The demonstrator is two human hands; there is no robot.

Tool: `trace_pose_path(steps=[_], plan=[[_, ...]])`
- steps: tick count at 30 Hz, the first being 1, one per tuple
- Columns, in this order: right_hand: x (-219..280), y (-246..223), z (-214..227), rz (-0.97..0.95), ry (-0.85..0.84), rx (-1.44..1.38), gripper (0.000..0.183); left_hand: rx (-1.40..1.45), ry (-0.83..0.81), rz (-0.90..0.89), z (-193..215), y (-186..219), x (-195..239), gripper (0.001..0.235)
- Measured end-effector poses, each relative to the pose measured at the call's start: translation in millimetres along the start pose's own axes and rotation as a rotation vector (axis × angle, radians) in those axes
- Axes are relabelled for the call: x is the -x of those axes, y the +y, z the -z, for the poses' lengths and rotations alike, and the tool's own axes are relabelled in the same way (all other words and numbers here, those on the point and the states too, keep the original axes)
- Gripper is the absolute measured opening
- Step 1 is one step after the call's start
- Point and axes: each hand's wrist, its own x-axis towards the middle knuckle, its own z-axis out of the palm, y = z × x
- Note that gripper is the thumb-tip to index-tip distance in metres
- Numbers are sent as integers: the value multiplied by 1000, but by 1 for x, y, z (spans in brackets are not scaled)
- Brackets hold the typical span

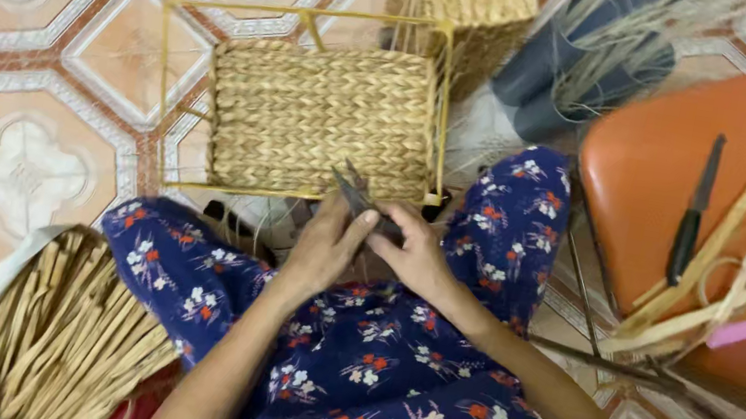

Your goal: The person retrieves a pair of scissors, walks to a work area, and sits on the floor to weave a basket. They interlace thin wooden strips through a rectangular frame, repeatedly pulling and adjusting the strips to build up the basket walls.

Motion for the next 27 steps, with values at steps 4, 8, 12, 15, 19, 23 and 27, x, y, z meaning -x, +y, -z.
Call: trace_pose_path(steps=[4, 8, 12, 15, 19, 23, 27], plan=[[-5, 33, 69, -160, 267, -95, 26, -261, 129, -64, 23, -6, -1, 45], [0, 62, 189, -360, 592, -93, 27, -621, 320, -145, 55, -40, -2, 35], [17, 88, 277, -404, 890, 192, 28, -842, 242, -50, 80, -75, 7, 43], [25, 104, 325, -579, 771, 646, 46, -906, 202, 52, 84, -86, 4, 45], [20, 112, 338, -726, 548, 958, 52, -973, 129, 73, 92, -87, -6, 25], [13, 101, 343, -857, 387, 950, 53, -862, 164, -56, 104, -88, -11, 21], [10, 87, 343, -1030, 358, 767, 60, -781, 347, -301, 117, -87, -21, 18]])
